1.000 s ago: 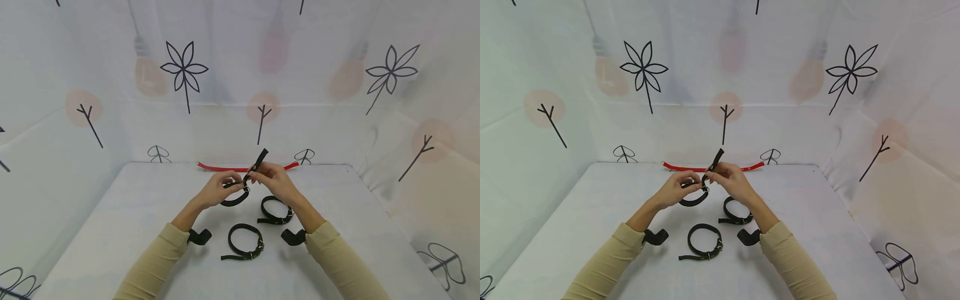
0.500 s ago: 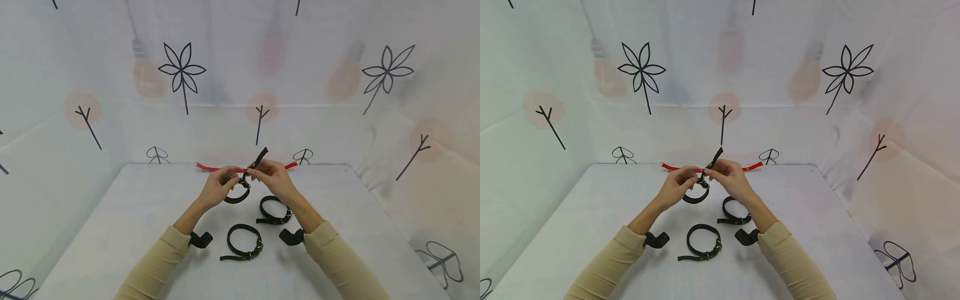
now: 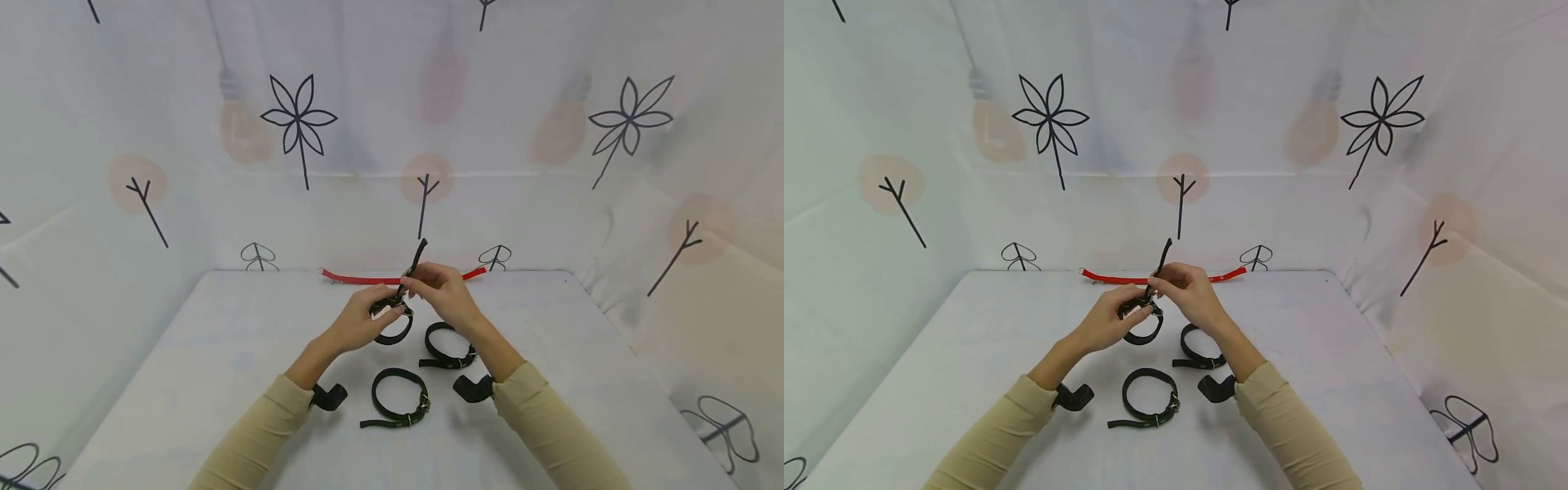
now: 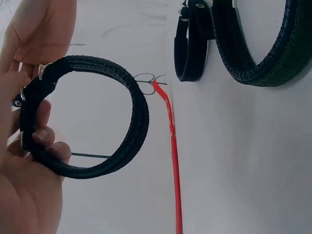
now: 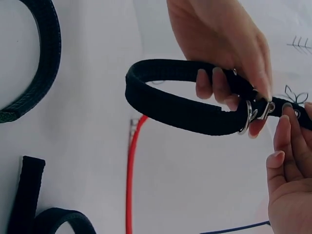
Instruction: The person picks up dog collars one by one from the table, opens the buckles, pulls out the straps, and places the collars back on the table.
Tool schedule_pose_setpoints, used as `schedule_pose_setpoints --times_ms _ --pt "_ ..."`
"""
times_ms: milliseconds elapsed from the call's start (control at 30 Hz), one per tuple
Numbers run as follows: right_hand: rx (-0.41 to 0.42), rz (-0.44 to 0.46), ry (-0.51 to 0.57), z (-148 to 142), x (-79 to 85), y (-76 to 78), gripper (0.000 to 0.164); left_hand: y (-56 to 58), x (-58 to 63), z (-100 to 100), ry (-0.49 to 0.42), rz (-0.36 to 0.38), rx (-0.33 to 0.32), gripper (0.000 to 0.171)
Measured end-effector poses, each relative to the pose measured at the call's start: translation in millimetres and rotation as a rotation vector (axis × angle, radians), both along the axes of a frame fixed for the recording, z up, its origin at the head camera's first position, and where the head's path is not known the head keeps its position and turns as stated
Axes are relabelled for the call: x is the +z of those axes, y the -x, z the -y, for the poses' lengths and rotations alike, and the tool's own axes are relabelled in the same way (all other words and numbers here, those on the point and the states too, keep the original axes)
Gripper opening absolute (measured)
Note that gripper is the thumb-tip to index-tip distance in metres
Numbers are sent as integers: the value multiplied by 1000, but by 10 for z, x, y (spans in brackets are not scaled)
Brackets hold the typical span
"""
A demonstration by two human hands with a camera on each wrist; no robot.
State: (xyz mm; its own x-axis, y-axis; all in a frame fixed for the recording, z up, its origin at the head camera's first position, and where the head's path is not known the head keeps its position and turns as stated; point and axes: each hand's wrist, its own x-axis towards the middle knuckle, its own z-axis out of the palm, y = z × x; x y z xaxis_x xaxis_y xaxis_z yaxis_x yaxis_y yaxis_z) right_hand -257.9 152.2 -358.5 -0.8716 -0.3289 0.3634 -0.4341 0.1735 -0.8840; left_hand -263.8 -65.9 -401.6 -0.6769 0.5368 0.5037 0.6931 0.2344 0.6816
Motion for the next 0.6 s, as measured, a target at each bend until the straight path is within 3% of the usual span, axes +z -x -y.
schedule_pose_setpoints --times_ms 167,433,600 --pt "5 -2 -19 13 34 -37 23 26 -30 7 -64 14 8 20" --pt "-41 -69 -230 -90 -88 -21 30 89 -46 62 -179 91 138 9" --pt "5 -104 -332 -88 -175 -21 21 -48 124 58 -255 127 122 10"
